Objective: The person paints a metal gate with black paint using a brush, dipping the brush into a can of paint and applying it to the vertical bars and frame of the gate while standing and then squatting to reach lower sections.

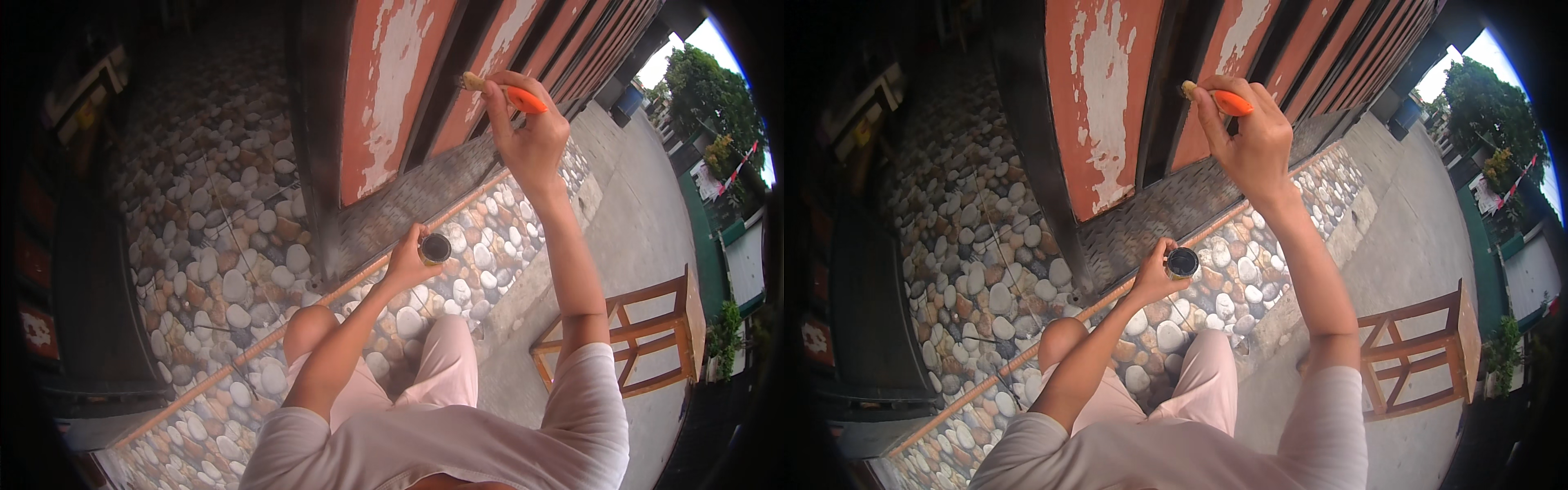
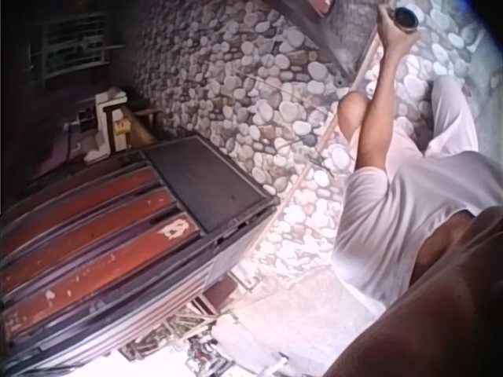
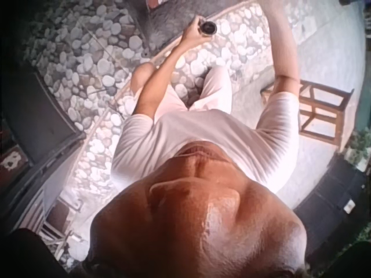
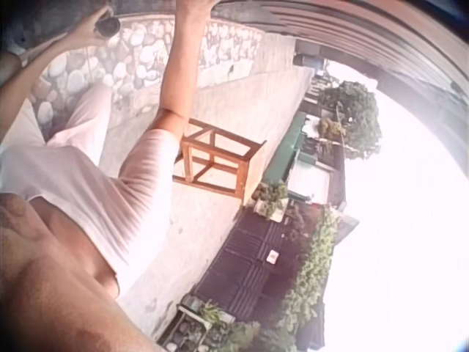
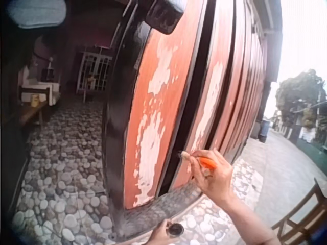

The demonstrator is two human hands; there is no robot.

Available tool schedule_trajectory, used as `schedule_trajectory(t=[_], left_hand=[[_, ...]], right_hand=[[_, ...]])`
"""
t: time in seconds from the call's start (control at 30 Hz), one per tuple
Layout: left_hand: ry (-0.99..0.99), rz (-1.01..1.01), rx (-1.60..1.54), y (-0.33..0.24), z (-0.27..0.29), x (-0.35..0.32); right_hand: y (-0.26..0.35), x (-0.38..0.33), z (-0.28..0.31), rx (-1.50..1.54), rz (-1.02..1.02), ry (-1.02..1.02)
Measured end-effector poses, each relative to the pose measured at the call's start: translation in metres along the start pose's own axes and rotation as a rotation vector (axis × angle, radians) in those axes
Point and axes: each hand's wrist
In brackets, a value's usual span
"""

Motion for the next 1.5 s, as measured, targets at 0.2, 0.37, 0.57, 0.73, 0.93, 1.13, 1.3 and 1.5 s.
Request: schedule_trajectory(t=[0.2,0.37,0.57,0.73,0.93,1.13,1.3,1.5], left_hand=[[0.002,0.004,-0.023,-0.001,-0.002,0.001],[0.023,0.042,-0.051,-0.007,-0.002,-0.001],[0.027,0.050,0.008,-0.006,-0.004,-0.002],[0.016,0.035,0.007,-0.002,0.000,-0.002],[0.041,0.006,-0.001,-0.002,-0.006,-0.001],[0.027,0.028,-0.020,-0.002,0.000,0.000],[0.025,0.040,-0.015,-0.008,0.001,-0.002],[0.029,0.037,-0.018,-0.004,-0.001,-0.002]], right_hand=[[-0.013,0.029,0.032,0.088,0.058,-0.317],[-0.004,0.012,0.028,0.061,-0.042,0.015],[-0.031,0.035,0.052,0.046,-0.033,-0.146],[-0.005,0.029,0.044,0.049,0.030,-0.107],[-0.012,0.031,0.034,0.073,-0.059,0.169],[-0.026,0.073,0.072,0.086,-0.010,-0.260],[-0.014,0.056,0.052,0.104,-0.004,0.024],[-0.027,0.081,0.062,0.034,-0.029,-0.057]])
Point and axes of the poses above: each hand's wrist, its own x-axis towards the middle knuckle, its own z-axis out of the back of the hand, y = z × x, and after that the axes turned 10 degrees about y, right-handed
